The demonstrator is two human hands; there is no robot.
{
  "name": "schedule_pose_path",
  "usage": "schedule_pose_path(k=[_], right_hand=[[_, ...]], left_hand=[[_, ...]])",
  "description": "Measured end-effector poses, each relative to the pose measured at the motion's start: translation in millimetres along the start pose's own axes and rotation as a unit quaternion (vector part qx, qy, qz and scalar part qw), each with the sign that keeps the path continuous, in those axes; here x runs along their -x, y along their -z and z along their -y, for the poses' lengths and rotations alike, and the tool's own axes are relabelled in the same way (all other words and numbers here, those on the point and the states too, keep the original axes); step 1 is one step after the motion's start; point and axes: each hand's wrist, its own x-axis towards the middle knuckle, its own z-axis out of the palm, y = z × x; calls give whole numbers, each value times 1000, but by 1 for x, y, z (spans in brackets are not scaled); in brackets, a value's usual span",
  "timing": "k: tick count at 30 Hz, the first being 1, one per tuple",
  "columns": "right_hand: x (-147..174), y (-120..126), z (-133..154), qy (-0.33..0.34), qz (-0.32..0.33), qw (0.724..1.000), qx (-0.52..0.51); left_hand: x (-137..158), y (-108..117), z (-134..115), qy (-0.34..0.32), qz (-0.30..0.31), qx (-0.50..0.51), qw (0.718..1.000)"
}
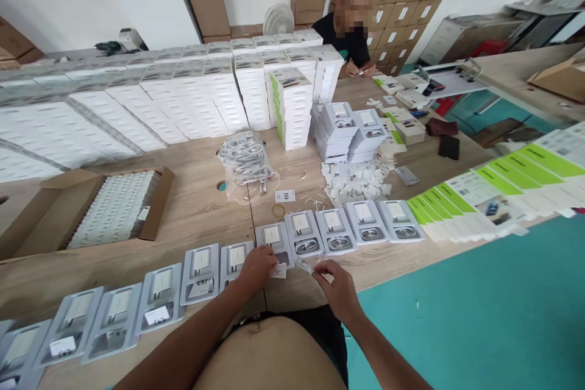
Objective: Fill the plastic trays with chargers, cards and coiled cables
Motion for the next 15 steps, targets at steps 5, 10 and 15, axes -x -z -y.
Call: schedule_pose_path(k=[5,10,15], right_hand=[[-3,-5,1,6,9,1000,-8],[-7,-20,2,25,26,999,4],[-15,-29,5,68,37,997,31]], left_hand=[[5,-8,-1,28,-34,-30,999],[1,-14,2,37,-29,-51,998],[-3,-18,1,31,-23,-60,997]])
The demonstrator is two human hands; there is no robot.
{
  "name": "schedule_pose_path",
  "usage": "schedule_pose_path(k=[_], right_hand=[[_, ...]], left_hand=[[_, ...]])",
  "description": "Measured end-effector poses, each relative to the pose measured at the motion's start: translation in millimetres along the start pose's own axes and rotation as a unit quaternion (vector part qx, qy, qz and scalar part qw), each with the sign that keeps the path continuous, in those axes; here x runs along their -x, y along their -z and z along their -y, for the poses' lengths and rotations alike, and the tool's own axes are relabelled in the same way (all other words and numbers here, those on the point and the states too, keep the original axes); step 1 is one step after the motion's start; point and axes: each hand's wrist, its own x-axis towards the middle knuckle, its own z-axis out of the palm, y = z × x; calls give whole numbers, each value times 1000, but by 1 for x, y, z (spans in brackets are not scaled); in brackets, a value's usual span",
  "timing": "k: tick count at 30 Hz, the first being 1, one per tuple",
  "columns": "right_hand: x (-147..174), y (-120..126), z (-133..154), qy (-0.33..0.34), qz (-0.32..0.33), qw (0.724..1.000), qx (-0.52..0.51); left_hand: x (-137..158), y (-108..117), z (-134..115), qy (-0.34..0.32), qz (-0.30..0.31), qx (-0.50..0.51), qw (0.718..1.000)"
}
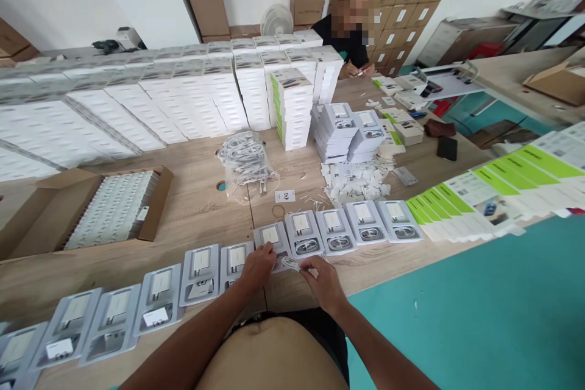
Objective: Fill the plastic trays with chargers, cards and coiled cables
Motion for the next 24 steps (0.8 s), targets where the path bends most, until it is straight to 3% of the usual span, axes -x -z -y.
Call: schedule_pose_path(k=[4,7,11,14,20,24], right_hand=[[-3,-3,-4,28,5,999,26],[-8,-10,-6,110,37,992,55],[-23,-26,-3,232,103,961,114],[-35,-29,-5,277,126,942,139],[-42,-12,-14,237,46,968,71],[-40,-21,-10,219,45,972,76]], left_hand=[[-1,1,1,1,-4,10,1000],[-3,4,6,2,-7,27,1000],[-4,9,17,-11,-3,57,998],[-1,13,24,-22,0,81,996],[14,14,26,-49,-8,143,989],[20,12,23,-38,-25,169,985]])
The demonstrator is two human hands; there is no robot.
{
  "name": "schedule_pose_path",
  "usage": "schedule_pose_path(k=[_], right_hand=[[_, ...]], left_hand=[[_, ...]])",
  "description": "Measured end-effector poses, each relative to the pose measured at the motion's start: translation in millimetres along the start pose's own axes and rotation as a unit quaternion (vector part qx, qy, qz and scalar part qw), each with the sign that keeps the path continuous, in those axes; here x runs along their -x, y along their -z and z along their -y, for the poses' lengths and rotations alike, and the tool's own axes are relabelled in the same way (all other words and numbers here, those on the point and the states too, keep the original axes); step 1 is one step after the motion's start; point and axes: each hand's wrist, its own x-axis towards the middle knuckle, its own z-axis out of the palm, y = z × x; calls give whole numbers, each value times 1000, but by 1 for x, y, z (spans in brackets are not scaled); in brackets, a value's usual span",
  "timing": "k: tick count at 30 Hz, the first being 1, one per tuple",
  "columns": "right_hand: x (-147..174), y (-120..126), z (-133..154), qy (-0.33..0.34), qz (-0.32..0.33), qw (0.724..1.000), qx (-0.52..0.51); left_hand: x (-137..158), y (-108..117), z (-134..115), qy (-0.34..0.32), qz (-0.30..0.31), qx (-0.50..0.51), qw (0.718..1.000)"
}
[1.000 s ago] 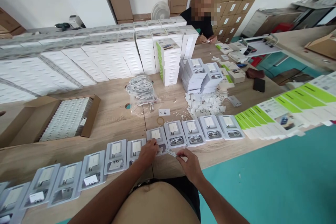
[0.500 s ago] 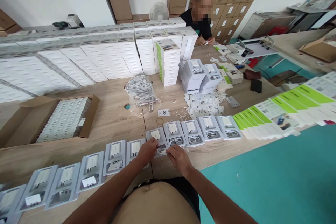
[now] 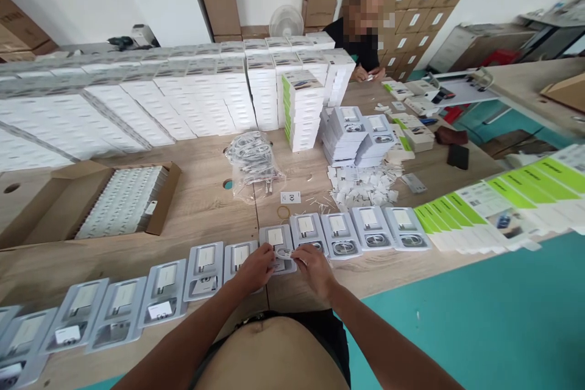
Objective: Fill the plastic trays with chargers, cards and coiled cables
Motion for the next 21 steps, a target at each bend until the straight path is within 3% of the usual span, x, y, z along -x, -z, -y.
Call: schedule_pose_path(k=[6,10,14,21], right_hand=[[-2,-24,12,48,83,992,79],[-3,-27,10,104,167,966,168],[-5,-30,4,106,188,953,215],[-9,-30,1,132,206,947,207]], left_hand=[[5,0,3,9,-30,27,999],[6,3,4,-12,-33,33,999],[7,3,2,-21,-33,16,999],[17,-3,-5,-37,-43,-52,997]])
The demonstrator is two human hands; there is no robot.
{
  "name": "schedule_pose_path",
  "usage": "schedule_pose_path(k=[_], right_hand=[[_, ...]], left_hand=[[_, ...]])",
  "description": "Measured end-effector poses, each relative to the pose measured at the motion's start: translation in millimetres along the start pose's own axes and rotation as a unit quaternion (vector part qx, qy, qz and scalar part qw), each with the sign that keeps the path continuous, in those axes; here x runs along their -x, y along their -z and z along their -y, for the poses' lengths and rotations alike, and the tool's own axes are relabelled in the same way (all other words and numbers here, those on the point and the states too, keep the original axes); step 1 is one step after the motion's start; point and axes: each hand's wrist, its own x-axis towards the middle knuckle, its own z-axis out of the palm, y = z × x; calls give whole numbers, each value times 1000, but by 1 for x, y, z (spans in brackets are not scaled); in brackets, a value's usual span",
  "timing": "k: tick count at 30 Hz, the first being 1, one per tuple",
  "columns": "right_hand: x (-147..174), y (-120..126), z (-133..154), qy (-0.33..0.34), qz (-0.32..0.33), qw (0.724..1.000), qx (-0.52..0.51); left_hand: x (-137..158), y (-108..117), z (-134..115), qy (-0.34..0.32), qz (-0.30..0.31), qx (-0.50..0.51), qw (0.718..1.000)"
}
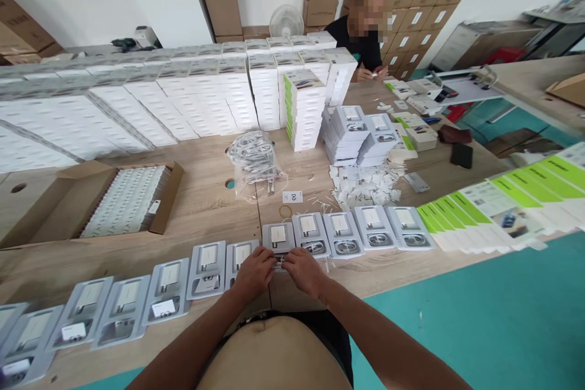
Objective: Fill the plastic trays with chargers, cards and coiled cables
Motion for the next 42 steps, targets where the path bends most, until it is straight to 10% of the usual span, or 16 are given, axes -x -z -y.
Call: schedule_pose_path(k=[9,13,21,28,36,42], right_hand=[[0,14,11,-5,2,1000,-1],[7,30,18,-68,-114,990,-48],[38,37,34,-145,-201,956,-159],[60,13,16,-155,-226,951,-145],[47,32,19,-196,-236,934,-182],[21,66,20,-175,-254,939,-151]], left_hand=[[7,1,-7,-18,26,-28,999],[-11,30,5,14,-6,-19,1000],[-127,100,94,155,-67,-49,984],[-198,106,133,291,-21,-96,952],[-190,114,129,321,6,-9,947],[-129,134,84,300,-16,182,936]])
